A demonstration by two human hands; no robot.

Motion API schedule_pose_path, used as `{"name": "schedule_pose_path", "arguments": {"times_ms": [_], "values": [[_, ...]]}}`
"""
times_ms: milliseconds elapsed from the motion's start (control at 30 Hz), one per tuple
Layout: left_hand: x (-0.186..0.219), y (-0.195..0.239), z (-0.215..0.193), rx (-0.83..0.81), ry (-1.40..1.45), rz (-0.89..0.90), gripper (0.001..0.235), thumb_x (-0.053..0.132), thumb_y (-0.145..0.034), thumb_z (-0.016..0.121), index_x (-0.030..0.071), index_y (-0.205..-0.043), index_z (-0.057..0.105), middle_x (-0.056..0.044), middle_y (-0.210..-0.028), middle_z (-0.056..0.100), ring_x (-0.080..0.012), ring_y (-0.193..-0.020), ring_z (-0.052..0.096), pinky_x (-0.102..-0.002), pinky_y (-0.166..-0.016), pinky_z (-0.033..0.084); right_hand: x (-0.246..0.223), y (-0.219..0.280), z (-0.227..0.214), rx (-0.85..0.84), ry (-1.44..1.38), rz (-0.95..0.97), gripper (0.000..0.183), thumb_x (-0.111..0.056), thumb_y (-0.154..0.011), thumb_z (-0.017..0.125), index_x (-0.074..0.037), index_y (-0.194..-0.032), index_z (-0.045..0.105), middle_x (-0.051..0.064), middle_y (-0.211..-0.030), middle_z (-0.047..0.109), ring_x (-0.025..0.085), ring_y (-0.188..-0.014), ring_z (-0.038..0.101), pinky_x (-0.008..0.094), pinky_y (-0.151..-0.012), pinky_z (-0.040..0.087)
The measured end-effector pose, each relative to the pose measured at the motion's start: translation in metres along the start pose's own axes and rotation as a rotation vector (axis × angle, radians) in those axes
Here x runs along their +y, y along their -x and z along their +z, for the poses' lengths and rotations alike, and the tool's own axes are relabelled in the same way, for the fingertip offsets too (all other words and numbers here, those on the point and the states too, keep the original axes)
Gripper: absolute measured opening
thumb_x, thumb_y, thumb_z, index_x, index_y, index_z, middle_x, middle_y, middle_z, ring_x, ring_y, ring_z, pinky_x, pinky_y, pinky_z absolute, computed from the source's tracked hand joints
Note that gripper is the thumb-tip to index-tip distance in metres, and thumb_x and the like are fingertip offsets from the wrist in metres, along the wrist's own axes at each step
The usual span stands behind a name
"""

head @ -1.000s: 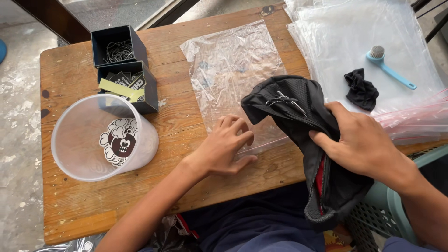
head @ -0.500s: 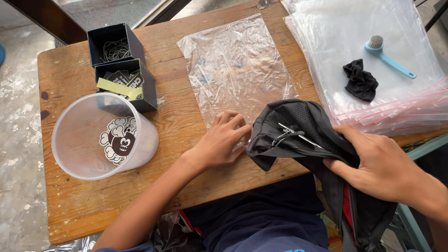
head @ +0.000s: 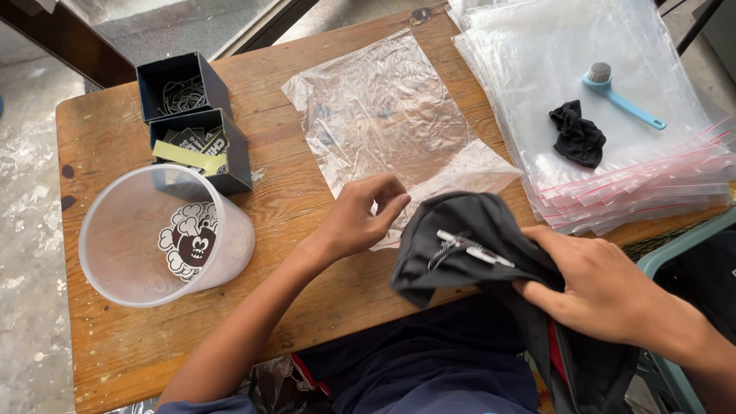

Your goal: The person cleans a black mesh bag using a small brush and a cloth, then attaches a sticker and a chain to it. They wipe a clear plastic bag with a cloth, place the bag inside, and seal it.

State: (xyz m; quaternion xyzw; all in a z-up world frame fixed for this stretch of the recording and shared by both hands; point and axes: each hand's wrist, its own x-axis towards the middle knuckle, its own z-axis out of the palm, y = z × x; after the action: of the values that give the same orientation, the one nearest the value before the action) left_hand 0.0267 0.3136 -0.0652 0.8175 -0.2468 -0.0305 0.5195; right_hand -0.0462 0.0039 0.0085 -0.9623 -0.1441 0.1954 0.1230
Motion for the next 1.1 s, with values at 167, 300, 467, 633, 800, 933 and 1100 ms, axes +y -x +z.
{"name": "schedule_pose_path", "arguments": {"times_ms": [167, 300, 467, 633, 800, 933, 1100], "values": [[0.009, -0.004, 0.001, 0.055, -0.034, -0.008, 0.017, 0.019, -0.095, 0.065, 0.010, -0.081, 0.063, 0.000, -0.072, 0.064, -0.0132, -0.063, 0.054, -0.030, -0.063, 0.044, -0.009, -0.010, -0.005, 0.089, 0.218, 0.247, 0.066, -0.046, -0.077, 0.064, -0.019, -0.135, 0.048, 0.015, -0.100, 0.074, 0.046, -0.098, 0.067, 0.056, -0.081, 0.051], [0.025, -0.014, 0.003, 0.041, -0.075, 0.026, 0.015, 0.018, -0.095, 0.065, 0.009, -0.084, 0.064, -0.002, -0.073, 0.065, -0.0142, -0.064, 0.056, -0.030, -0.062, 0.045, -0.018, -0.027, -0.002, 0.171, 0.355, 0.195, 0.067, -0.049, -0.080, 0.059, -0.010, -0.133, 0.049, 0.013, -0.116, 0.069, 0.051, -0.092, 0.069, 0.061, -0.077, 0.054], [0.027, -0.026, 0.020, 0.109, -0.378, 0.224, 0.016, 0.019, -0.098, 0.059, 0.008, -0.088, 0.053, -0.010, -0.080, 0.057, -0.0381, -0.066, 0.058, -0.050, -0.055, 0.042, -0.047, -0.060, -0.009, 0.118, 0.277, 0.145, 0.079, -0.049, -0.081, 0.061, -0.005, -0.142, 0.037, 0.019, -0.115, 0.067, 0.050, -0.097, 0.067, 0.060, -0.078, 0.053], [0.015, -0.027, 0.014, 0.200, -0.546, 0.286, 0.017, 0.016, -0.100, 0.057, 0.007, -0.087, 0.051, -0.011, -0.081, 0.053, -0.0373, -0.068, 0.057, -0.048, -0.058, 0.043, -0.056, -0.094, -0.019, 0.180, -0.010, 0.192, 0.091, -0.068, -0.075, 0.069, -0.007, -0.137, 0.043, 0.021, -0.124, 0.064, 0.048, -0.110, 0.062, 0.055, -0.088, 0.048], [-0.014, -0.016, 0.007, 0.279, -0.732, 0.325, 0.009, 0.021, -0.097, 0.059, 0.015, -0.091, 0.055, -0.002, -0.076, 0.049, -0.0284, -0.072, 0.062, -0.036, -0.062, 0.049, -0.024, -0.119, -0.009, 0.323, -0.348, 0.139, 0.060, -0.039, -0.093, 0.064, -0.001, -0.132, 0.039, 0.026, -0.106, 0.066, 0.049, -0.092, 0.070, 0.056, -0.075, 0.056], [-0.012, 0.001, 0.003, 0.229, -0.732, 0.348, 0.011, 0.023, -0.091, 0.064, 0.014, -0.091, 0.057, -0.004, -0.079, 0.049, -0.0287, -0.076, 0.058, -0.036, -0.065, 0.045, -0.021, -0.125, -0.008, 0.268, -0.382, 0.150, 0.062, -0.025, -0.093, 0.062, -0.006, -0.143, 0.032, 0.024, -0.072, 0.069, 0.044, -0.075, 0.073, 0.052, -0.069, 0.056], [-0.009, 0.020, -0.001, 0.091, -0.772, 0.286, 0.056, 0.062, -0.078, 0.069, 0.011, -0.097, 0.056, -0.010, -0.087, 0.047, -0.0334, -0.085, 0.051, -0.041, -0.074, 0.042, 0.006, -0.145, 0.015, 0.292, -0.263, 0.110, 0.038, -0.036, -0.093, 0.063, -0.015, -0.125, 0.063, 0.014, -0.068, 0.075, 0.030, -0.064, 0.074, 0.041, -0.060, 0.057]]}}
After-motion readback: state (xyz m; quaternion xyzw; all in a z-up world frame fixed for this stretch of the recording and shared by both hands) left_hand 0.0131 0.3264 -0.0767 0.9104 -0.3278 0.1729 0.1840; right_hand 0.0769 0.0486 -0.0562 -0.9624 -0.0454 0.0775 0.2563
